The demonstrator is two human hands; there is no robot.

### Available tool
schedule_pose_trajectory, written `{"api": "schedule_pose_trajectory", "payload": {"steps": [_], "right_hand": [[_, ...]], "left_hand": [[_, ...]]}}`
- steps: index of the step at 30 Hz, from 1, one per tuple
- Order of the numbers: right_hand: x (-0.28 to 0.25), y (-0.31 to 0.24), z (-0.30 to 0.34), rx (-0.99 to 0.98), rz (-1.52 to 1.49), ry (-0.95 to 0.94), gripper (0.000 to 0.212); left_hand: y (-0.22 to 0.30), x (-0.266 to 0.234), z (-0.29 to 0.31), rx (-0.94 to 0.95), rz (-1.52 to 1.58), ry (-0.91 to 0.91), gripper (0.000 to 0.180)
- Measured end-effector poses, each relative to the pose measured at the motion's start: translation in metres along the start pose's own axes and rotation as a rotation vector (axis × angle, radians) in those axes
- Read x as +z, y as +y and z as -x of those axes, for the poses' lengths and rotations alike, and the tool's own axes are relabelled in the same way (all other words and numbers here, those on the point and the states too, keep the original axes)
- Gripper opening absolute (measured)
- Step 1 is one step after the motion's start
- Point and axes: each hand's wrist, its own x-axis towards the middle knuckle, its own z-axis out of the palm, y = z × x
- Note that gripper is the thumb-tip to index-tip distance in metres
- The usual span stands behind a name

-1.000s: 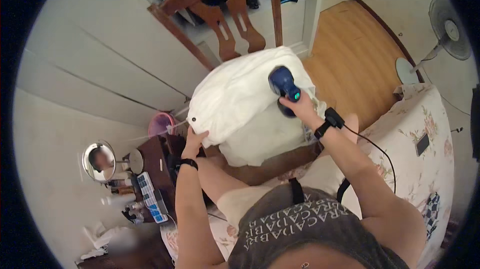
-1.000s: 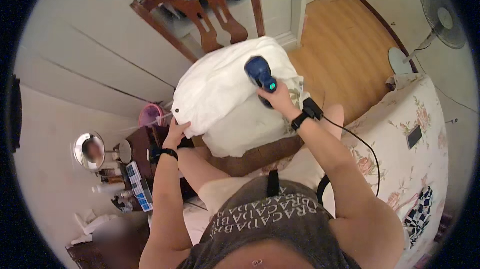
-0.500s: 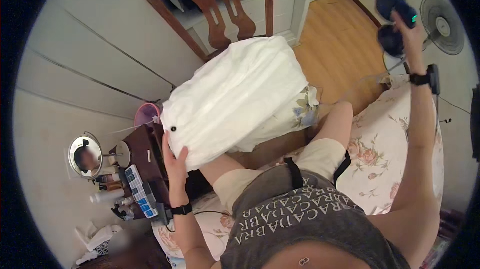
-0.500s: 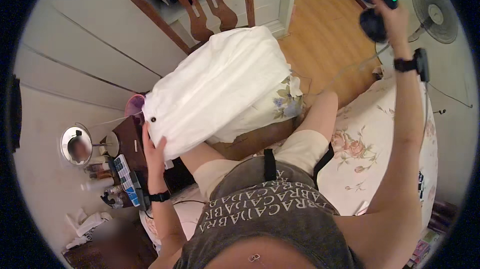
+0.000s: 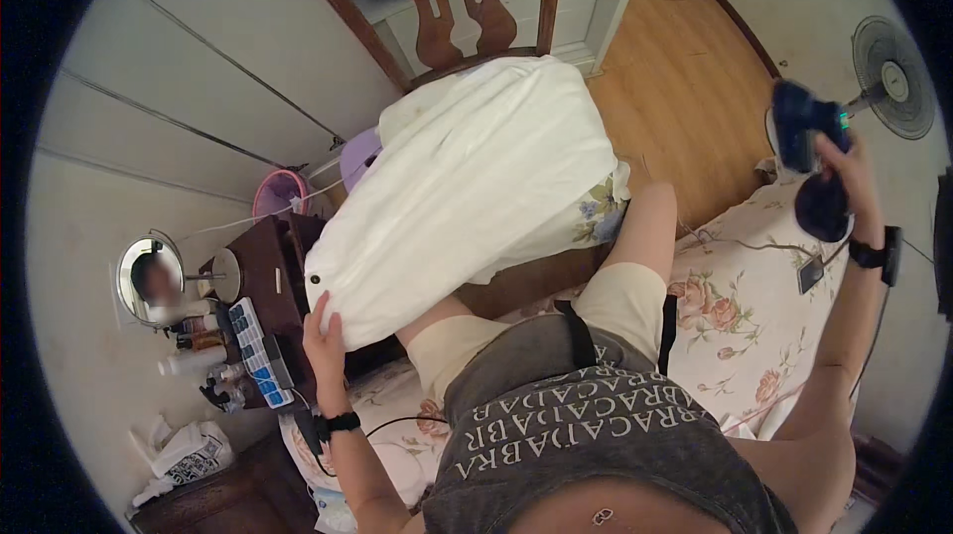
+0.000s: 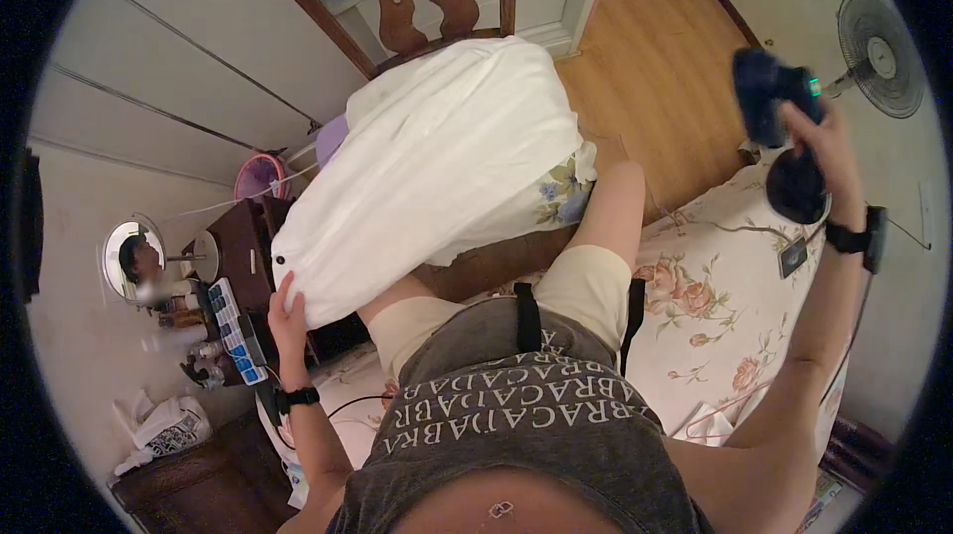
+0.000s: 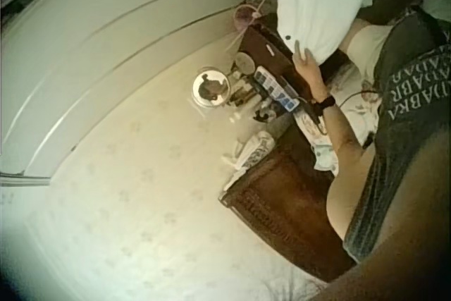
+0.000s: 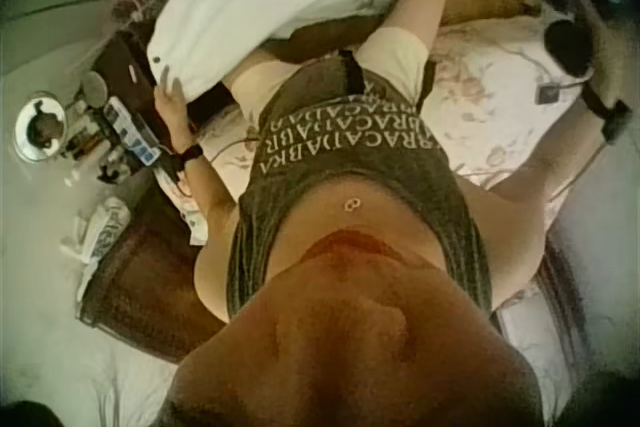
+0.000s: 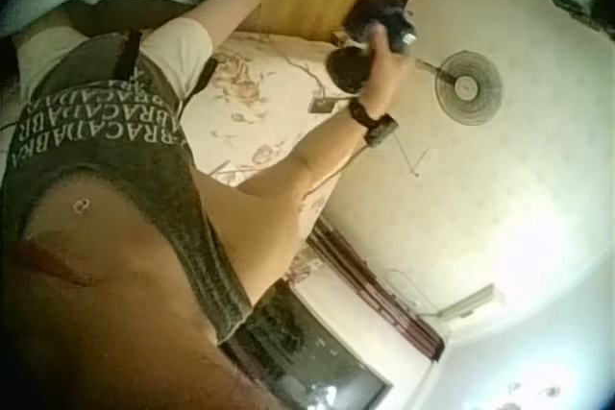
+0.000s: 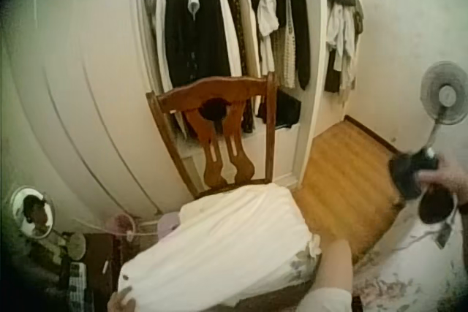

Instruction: The person uses a handheld garment steamer to remove wrinkles from white shorts spread on a bed, moving the steamer across the fabric while holding the shorts in place by hand.

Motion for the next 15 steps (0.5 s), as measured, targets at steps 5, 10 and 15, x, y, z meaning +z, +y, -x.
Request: {"api": "schedule_pose_trajectory", "payload": {"steps": [5, 10, 15], "right_hand": [[0.098, 0.011, 0.016, 0.007, -0.233, -0.166, 0.03], [0.145, 0.009, 0.017, 0.025, -0.284, -0.156, 0.028], [0.155, 0.006, 0.003, -0.016, -0.22, -0.24, 0.03]], "left_hand": [[0.009, 0.056, -0.035, 0.293, -0.499, 0.079, 0.054], [0.143, 0.212, -0.043, 0.686, -0.276, -0.391, 0.074], [0.159, 0.31, -0.035, 0.752, -0.568, -0.531, 0.074]]}}
